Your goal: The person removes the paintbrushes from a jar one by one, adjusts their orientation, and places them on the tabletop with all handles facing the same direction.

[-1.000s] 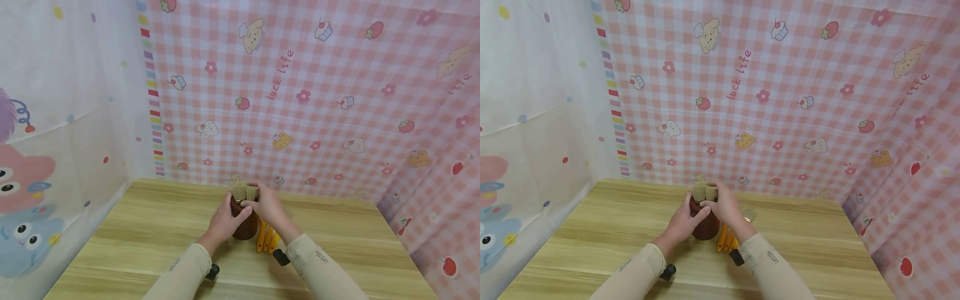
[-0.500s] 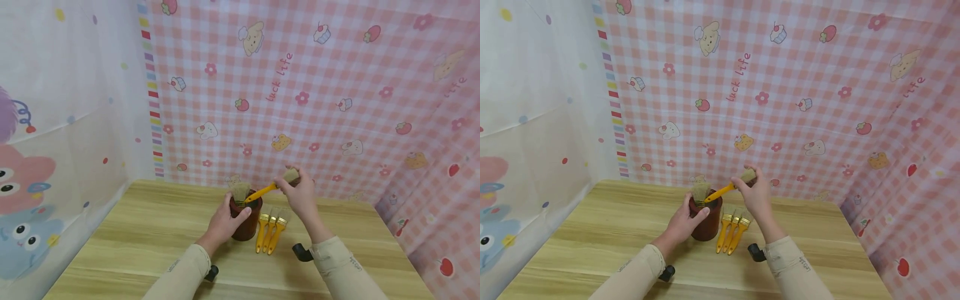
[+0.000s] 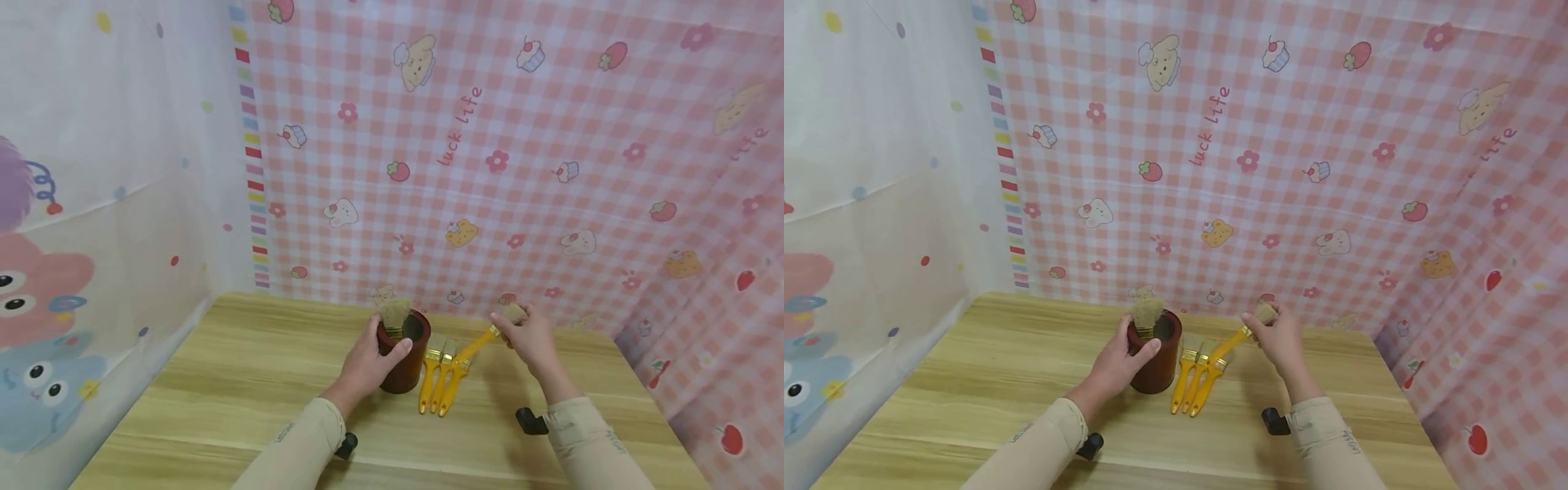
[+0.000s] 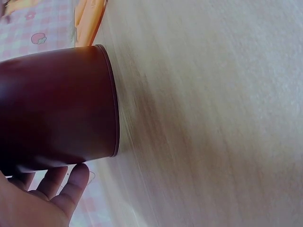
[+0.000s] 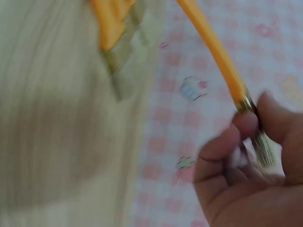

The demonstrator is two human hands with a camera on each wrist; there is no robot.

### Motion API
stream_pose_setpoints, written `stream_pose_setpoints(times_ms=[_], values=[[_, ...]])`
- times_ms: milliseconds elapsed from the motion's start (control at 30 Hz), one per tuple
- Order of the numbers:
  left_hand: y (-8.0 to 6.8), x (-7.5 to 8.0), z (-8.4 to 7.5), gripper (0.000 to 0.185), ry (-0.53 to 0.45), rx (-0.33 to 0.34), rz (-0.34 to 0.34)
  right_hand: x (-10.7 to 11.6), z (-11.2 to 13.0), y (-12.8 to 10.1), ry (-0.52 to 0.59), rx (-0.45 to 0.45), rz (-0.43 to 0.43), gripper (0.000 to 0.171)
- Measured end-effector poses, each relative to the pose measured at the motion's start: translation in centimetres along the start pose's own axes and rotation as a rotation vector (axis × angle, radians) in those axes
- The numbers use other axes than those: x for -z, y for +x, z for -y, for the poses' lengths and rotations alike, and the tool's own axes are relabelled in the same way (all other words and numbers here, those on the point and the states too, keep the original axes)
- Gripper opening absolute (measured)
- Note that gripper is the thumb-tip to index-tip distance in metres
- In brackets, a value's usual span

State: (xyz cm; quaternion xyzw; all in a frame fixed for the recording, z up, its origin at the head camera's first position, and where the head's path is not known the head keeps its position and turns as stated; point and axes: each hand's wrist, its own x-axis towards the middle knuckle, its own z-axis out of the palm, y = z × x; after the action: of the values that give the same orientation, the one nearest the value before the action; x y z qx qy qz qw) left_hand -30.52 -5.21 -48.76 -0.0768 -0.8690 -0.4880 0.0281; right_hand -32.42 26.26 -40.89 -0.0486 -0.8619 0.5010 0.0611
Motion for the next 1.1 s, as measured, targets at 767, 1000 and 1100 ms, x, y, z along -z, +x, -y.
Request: stream_pose_setpoints(times_ms=[767,1000,1100], values=[[0.0,-0.2,-0.2,0.100,-0.005,0.003,0.006,-2.8,-7.2,0.2,-0.391,-0.059,0.237,0.065],[0.0,-0.1,-0.2,0.098,-0.008,-0.007,-0.001,-3.6,-6.6,-0.5,-0.263,-0.146,0.303,0.071],[0.0,-0.1,0.0,0.098,-0.001,-0.005,-0.002,-4.2,-6.3,-0.8,-0.254,-0.153,0.318,0.073]])
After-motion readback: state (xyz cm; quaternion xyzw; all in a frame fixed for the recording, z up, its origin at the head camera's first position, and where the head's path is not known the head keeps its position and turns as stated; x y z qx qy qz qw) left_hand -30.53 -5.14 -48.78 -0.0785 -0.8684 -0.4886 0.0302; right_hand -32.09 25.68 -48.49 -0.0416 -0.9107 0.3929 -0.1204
